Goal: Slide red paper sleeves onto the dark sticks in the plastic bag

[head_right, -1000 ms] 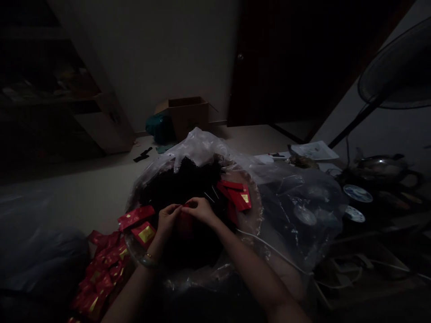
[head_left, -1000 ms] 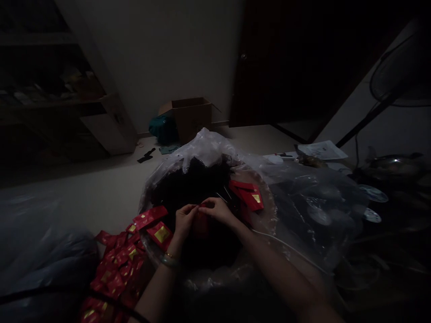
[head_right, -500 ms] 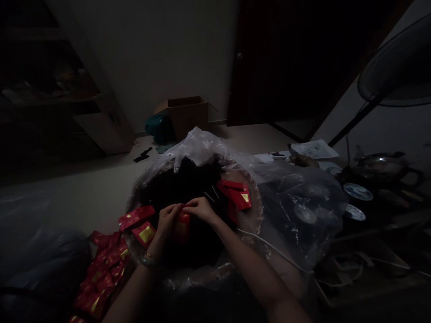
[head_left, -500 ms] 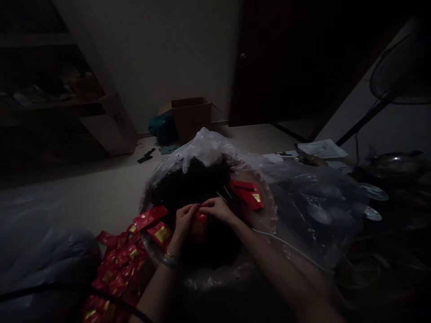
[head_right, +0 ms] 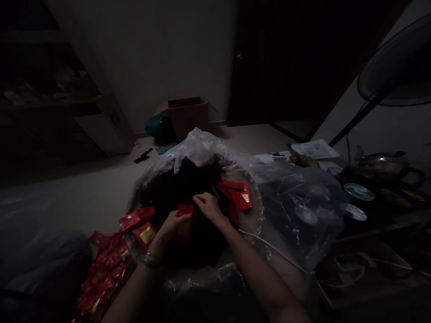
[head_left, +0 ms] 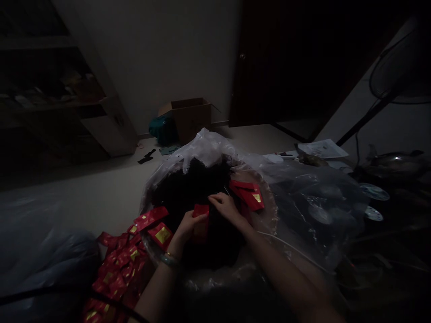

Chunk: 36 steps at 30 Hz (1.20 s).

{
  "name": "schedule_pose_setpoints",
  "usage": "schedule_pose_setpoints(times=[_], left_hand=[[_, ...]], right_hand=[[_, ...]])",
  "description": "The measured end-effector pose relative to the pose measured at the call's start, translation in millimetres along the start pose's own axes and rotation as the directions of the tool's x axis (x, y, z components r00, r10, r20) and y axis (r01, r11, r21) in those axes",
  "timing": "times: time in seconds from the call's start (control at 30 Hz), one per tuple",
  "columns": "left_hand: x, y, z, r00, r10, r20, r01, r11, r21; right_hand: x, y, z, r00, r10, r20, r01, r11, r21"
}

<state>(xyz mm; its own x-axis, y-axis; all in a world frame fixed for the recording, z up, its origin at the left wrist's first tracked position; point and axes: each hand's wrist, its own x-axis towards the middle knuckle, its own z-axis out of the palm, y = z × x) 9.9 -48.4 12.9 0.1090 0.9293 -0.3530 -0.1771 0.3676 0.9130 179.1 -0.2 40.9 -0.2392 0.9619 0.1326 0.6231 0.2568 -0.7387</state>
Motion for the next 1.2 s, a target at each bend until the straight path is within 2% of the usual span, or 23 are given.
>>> schedule_pose_setpoints(times=[0.03,0.1,0.17,0.23,0.33,0.4,0.5,0.57,0.63,0.7,0.77,0.87,0.93,1.03,1.2], left_hand=[[0.5,0.3,-0.2,1.0,0.007,-0.012,-0.008,1.0,-0.027],[0.8,1.9,0.2,0.999,0.019,-0.043,-0.022,0.997,-0.076],[0.3,4.5,1.5,0.997,0.026,-0.073,-0.032,0.995,-0.095],[-0.7,6.9,3.1,0.995,0.038,-0.097,-0.046,0.996,-0.079],[-2.0,8.0,5.3,0.991,0.077,-0.109,-0.08,0.996,-0.025],[-2.5,7.1,6.1,0.989,0.106,-0.107,-0.105,0.994,0.011],[-2.3,5.2,6.0,0.987,0.125,-0.097,-0.121,0.992,0.044],[-1.8,4.5,5.1,0.987,0.125,-0.103,-0.121,0.992,0.042],[-1.5,4.6,3.7,0.987,0.122,-0.105,-0.119,0.992,0.035],[-1.7,5.2,2.6,0.987,0.128,-0.099,-0.124,0.991,0.044],[-2.7,6.1,2.3,0.986,0.137,-0.099,-0.13,0.989,0.076],[-4.7,7.3,3.7,0.983,0.158,-0.089,-0.149,0.984,0.103],[-5.5,7.6,5.2,0.985,0.157,-0.065,-0.151,0.984,0.094],[-5.8,8.2,6.7,0.987,0.158,-0.03,-0.155,0.984,0.091],[-6.5,11.0,7.2,0.987,0.157,-0.014,-0.156,0.985,0.08]], right_hand=[[-0.1,4.8,-3.9,0.998,0.014,-0.068,-0.022,0.993,-0.118],[-1.6,16.0,-9.8,0.986,0.072,-0.149,-0.122,0.924,-0.362],[-4.3,26.5,-11.3,0.975,0.176,-0.132,-0.22,0.823,-0.524],[-6.9,34.0,-8.4,0.96,0.266,-0.084,-0.262,0.757,-0.598],[-7.6,39.1,-2.0,0.953,0.295,-0.072,-0.273,0.728,-0.628],[-5.6,40.0,-1.0,0.956,0.284,-0.074,-0.269,0.745,-0.611],[-0.8,38.6,-8.8,0.973,0.227,-0.035,-0.215,0.848,-0.484],[2.2,33.8,-19.5,0.99,0.139,0.022,-0.125,0.94,-0.317],[3.7,24.3,-32.2,0.993,0.019,0.12,-0.008,0.996,-0.091],[3.5,10.2,-44.1,0.964,-0.102,0.245,0.074,0.99,0.121],[2.2,-6.3,-53.0,0.915,-0.183,0.359,0.112,0.971,0.212],[0.6,-28.1,-57.8,0.841,-0.236,0.486,0.173,0.97,0.171],[0.5,-37.0,-56.0,0.814,-0.258,0.52,0.221,0.966,0.132],[1.7,-41.5,-49.4,0.823,-0.266,0.502,0.269,0.961,0.068],[3.1,-41.2,-40.4,0.865,-0.178,0.469,0.221,0.974,-0.038]])
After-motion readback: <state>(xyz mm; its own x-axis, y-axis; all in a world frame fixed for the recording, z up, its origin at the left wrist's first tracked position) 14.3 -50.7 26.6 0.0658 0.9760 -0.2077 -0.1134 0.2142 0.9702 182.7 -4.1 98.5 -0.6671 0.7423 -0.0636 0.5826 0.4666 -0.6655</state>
